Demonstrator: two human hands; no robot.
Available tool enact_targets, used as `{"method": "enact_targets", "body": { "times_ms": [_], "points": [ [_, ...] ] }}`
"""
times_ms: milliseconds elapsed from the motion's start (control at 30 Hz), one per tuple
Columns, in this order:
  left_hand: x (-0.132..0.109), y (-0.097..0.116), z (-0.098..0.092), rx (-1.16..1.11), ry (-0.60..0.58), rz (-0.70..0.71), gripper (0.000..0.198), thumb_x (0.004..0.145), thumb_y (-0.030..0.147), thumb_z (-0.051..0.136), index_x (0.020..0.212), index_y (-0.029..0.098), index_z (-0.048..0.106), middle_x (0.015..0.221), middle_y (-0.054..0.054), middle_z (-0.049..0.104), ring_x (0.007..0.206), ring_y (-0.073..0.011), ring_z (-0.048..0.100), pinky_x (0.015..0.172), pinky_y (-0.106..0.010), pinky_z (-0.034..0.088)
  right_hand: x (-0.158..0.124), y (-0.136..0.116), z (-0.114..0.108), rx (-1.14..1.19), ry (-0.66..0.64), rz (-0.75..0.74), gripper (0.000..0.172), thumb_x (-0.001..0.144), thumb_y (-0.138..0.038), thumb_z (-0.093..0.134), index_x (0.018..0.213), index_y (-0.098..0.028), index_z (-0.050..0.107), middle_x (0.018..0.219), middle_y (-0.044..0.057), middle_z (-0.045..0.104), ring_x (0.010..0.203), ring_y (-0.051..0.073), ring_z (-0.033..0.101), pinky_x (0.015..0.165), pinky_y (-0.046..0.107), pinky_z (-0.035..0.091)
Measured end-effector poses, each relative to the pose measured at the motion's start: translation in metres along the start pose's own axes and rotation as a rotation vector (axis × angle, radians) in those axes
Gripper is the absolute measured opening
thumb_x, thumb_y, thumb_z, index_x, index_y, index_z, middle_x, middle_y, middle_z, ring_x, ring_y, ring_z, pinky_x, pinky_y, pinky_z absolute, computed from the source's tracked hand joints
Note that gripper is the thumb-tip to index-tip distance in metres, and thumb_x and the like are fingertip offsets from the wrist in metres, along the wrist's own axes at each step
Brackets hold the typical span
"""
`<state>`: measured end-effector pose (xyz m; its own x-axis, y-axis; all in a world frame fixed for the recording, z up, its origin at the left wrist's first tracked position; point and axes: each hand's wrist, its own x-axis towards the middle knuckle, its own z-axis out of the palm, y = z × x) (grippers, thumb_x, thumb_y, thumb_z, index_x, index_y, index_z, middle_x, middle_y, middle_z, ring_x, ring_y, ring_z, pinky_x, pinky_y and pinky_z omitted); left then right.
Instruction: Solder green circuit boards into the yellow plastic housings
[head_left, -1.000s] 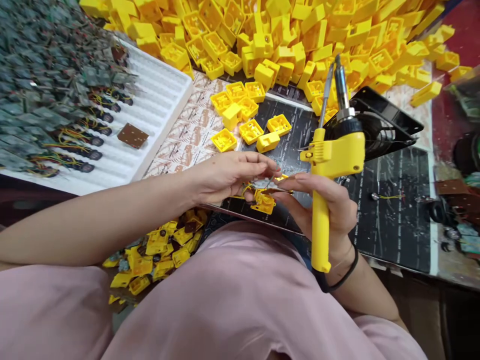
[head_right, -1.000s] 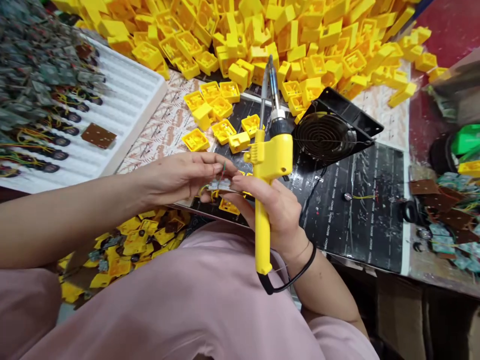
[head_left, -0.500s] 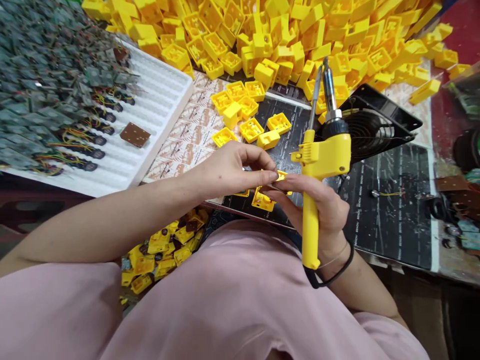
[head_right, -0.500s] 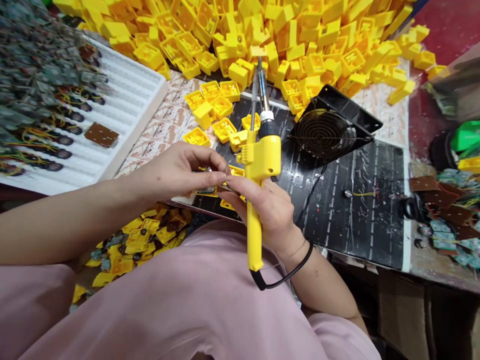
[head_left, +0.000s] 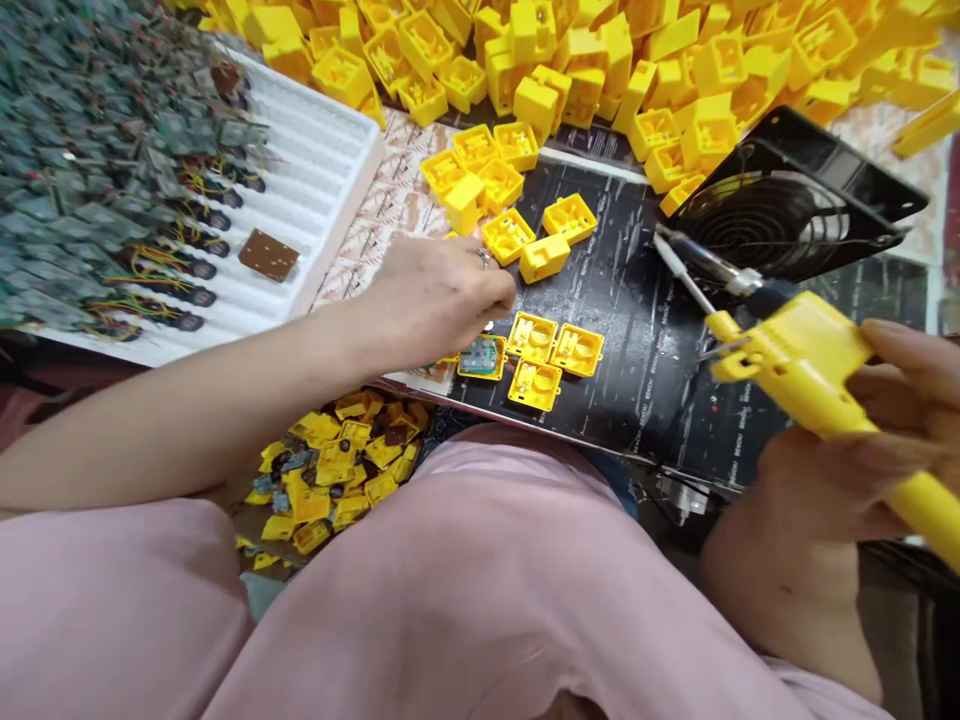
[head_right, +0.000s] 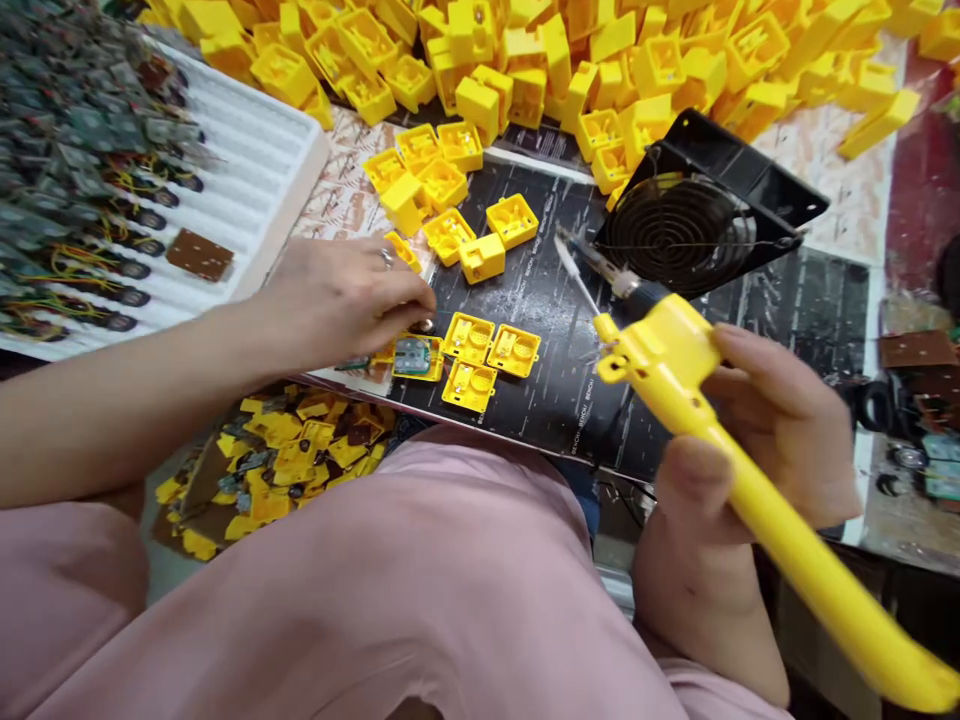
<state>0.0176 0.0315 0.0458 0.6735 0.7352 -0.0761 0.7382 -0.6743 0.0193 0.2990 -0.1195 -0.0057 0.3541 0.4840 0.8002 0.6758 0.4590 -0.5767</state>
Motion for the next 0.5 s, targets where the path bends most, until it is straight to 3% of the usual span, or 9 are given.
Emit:
{"method": "enact_targets", "body": {
  "times_ms": [67,100,133,200,233,333,500],
  "points": [
    [0.009,0.006,0.015,-0.049,-0.005,0.034,0.028,0.102,0.025,0.058,0.100,0.020,0.085,0.092,-0.011,0.079,0.105,-0.0306,0.074,0.082,-0.035,0.052,0.003,0.014,0.010,0.001,0.285,-0.096,0.056,0.098,-0.081,0.072,0.106,-0.029,0.091,0.083,0.002,0.078,0.060,0.012,0.066,0.051,0.029,0.045],
    [0.013,0.008,0.021,-0.066,-0.008,0.045,0.030,0.102,0.025,0.056,0.101,0.020,0.085,0.093,-0.011,0.080,0.105,-0.0304,0.075,0.082,-0.035,0.053,0.002,0.018,0.014,-0.013,0.358,-0.108,0.053,0.098,-0.079,0.073,0.095,-0.029,0.092,0.075,0.001,0.076,0.057,0.011,0.064,0.051,0.029,0.045],
    [0.015,0.009,0.025,-0.070,-0.018,0.046,0.031,0.102,0.026,0.054,0.102,0.020,0.085,0.093,-0.011,0.080,0.103,-0.0307,0.075,0.081,-0.036,0.053,0.000,0.020,0.015,-0.031,0.348,-0.089,0.046,0.099,-0.073,0.077,0.092,-0.029,0.092,0.073,0.001,0.076,0.057,0.012,0.065,0.052,0.028,0.047],
    [0.017,0.010,0.028,-0.038,-0.053,0.035,0.035,0.102,0.028,0.052,0.104,0.019,0.085,0.094,-0.013,0.081,0.101,-0.0315,0.076,0.076,-0.036,0.051,-0.008,0.017,0.012,-0.049,0.119,-0.018,0.026,0.098,-0.053,0.085,0.108,-0.030,0.091,0.084,0.003,0.083,0.064,0.014,0.071,0.055,0.027,0.053],
    [0.017,0.010,0.027,-0.009,-0.068,0.032,0.036,0.102,0.028,0.051,0.105,0.019,0.085,0.094,-0.013,0.081,0.099,-0.0314,0.076,0.073,-0.035,0.049,-0.012,0.012,0.009,-0.051,-0.031,0.016,0.027,0.097,-0.042,0.087,0.121,-0.030,0.089,0.094,0.004,0.085,0.067,0.016,0.075,0.057,0.027,0.057],
    [0.016,0.010,0.025,0.057,-0.085,0.038,0.038,0.104,0.029,0.049,0.106,0.019,0.085,0.093,-0.013,0.081,0.095,-0.0304,0.076,0.067,-0.034,0.043,-0.021,-0.002,0.003,-0.001,-0.316,-0.033,0.053,0.092,-0.022,0.089,0.143,-0.028,0.078,0.104,0.006,0.086,0.070,0.019,0.080,0.058,0.027,0.064],
    [0.017,0.012,0.026,0.044,-0.076,0.070,0.037,0.104,0.028,0.048,0.102,0.018,0.083,0.094,-0.013,0.081,0.097,-0.0306,0.076,0.067,-0.034,0.043,-0.015,-0.011,0.014,0.072,-0.456,-0.194,0.029,0.086,-0.015,0.093,0.107,-0.023,0.075,0.083,0.002,0.082,0.065,0.020,0.080,0.057,0.023,0.067]
  ]
}}
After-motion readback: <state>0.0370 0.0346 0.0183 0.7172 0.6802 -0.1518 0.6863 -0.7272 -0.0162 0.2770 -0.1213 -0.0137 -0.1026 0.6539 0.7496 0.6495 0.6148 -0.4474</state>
